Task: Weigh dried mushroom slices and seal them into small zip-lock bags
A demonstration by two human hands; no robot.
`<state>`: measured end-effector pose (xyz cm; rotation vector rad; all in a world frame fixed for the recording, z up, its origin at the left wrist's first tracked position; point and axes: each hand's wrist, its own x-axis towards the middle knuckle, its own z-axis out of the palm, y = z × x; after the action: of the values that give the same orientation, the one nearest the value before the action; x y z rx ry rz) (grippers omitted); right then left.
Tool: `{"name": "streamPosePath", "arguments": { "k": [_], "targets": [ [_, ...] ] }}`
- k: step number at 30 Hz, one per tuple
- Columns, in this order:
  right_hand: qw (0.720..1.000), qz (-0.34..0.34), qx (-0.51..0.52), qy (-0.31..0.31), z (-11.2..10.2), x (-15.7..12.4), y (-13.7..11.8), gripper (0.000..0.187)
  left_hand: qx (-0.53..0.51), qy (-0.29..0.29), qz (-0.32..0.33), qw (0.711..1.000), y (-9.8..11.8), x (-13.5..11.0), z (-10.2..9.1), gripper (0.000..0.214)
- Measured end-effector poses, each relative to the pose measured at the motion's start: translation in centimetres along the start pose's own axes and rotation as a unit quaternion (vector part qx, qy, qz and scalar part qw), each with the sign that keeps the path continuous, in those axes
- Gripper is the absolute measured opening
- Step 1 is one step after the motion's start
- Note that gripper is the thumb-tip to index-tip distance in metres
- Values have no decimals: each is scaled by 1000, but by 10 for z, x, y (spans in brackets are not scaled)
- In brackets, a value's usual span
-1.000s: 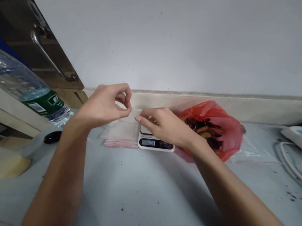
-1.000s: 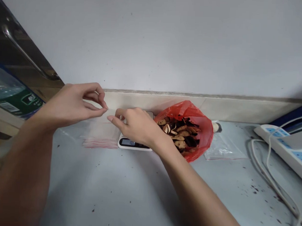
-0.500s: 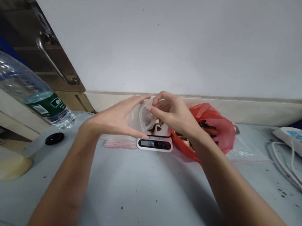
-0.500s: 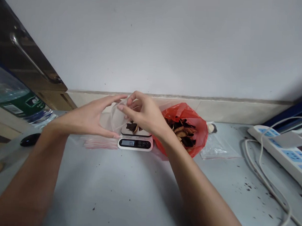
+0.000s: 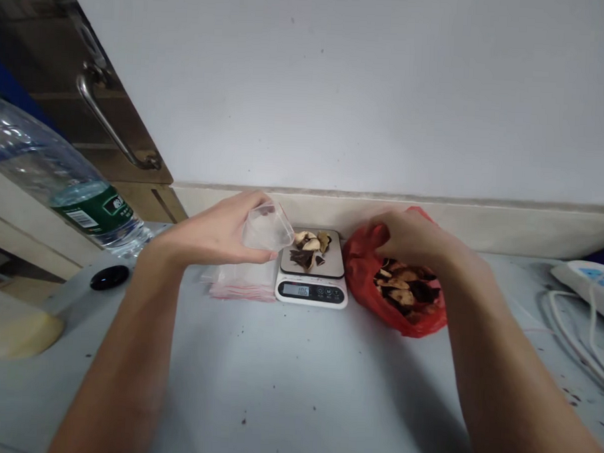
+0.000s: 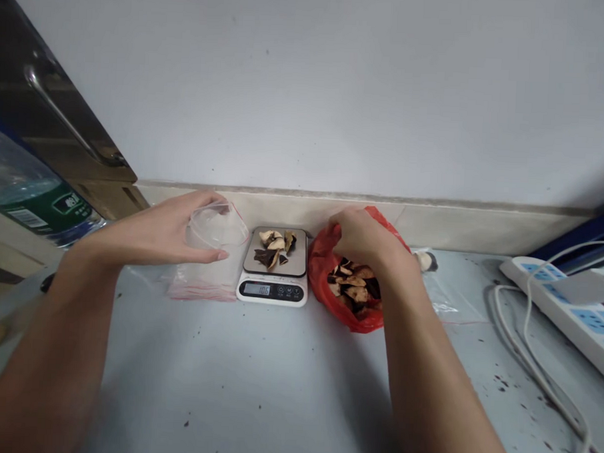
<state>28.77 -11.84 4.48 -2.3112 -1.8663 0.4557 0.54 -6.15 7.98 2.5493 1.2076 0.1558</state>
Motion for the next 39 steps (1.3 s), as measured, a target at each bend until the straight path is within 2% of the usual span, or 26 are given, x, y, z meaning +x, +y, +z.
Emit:
{"name": "streamPosePath", "arguments": {
  "k": [3,5,9,11,15,18,21,24,26,29,32,36,38,39],
  "targets": [
    [999,-31,-12,22,3,5,6,25,-2,-3,-6,1000,0,0,1,69],
    [998,-55,-14,14,4,7,11,24,0,-8,-14,1000,0,0,1,70],
    [999,-47,-21,-5,1,7,15,20,1,-19,-21,1000,-1,-1,0,72],
    [998,-60,-9,21,-3,4,12,24,0,-20,-22,1000,-1,-1,0,73],
    [988,-93,21,120,-10,-5,-4,26,1,-22,-31,999,-1,-1,-1,75],
    [971,-158,91,155,-12,-11,-21,24,2,-26,-27,999,-1,-1,-1,74],
    [942,-245,194,123,-8,-15,-40,25,0,-31,-21,999,1,0,0,74],
    [926,-294,237,7,2,-13,-58,26,-4,-30,-7,1000,3,1,3,74],
    [934,-285,215,-28,11,-8,-68,23,-7,-13,9,1000,4,3,6,75],
    [946,-235,222,1,22,1,-77,17,-12,24,36,999,3,5,10,72],
    [926,-184,329,-18,27,6,-80,21,-18,43,44,998,-1,7,13,76],
    [888,-134,438,-39,24,6,-78,18,-28,28,42,998,-4,10,16,93],
    [883,-118,452,-39,23,6,-76,13,-21,26,41,999,-4,10,15,86],
    [893,-110,437,-23,22,7,-74,11,-14,26,35,999,-5,10,14,81]
  ]
}}
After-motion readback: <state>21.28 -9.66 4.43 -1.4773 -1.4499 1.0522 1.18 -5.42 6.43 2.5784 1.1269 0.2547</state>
